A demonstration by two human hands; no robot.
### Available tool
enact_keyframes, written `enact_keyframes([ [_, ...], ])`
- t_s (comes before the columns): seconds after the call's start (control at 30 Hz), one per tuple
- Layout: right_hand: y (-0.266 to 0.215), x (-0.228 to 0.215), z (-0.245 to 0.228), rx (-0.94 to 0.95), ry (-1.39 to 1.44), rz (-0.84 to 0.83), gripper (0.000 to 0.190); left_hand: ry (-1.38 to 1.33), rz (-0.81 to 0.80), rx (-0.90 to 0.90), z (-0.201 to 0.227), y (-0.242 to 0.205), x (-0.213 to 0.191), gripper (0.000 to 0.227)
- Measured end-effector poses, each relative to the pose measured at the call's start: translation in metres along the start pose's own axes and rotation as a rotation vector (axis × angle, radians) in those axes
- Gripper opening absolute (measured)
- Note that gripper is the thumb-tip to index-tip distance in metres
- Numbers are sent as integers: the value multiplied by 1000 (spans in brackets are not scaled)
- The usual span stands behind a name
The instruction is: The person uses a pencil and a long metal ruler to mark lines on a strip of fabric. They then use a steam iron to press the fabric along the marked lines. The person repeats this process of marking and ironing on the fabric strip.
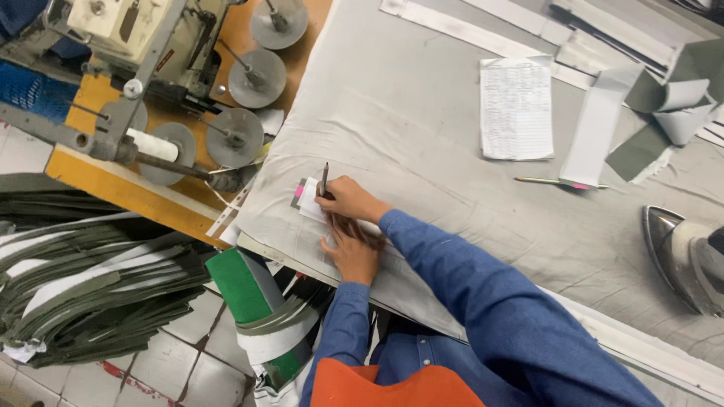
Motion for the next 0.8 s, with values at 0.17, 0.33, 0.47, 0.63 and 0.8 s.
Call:
enact_keyframes([
  [0.17, 13, -11, -6, 33, -185, -208, 23, -82, 35, 63, -18, 5, 13, 74],
  [0.33, -46, -18, 1, 73, 7, 70, 12, -104, 216, 148, -88, 23, 47, 48],
  [0.47, -89, 0, -7, 259, 192, 83, 13, -250, 207, 198, -86, 31, 10, 51],
  [0.63, -98, 4, -11, 190, 198, 161, 9, -331, 216, 189, -101, 34, 27, 56],
  [0.8, -104, 1, -12, 125, 130, 168, 6, -306, 215, 185, -105, 35, 29, 51],
])
Point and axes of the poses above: each hand's wrist, its own y-axis towards the middle knuckle, its own x-axis out of the palm, z = x × y, the point moved 1 cm from there along y, towards the middle knuckle, and after that the axes turned 13 degrees about -y, right-handed, at the moved point
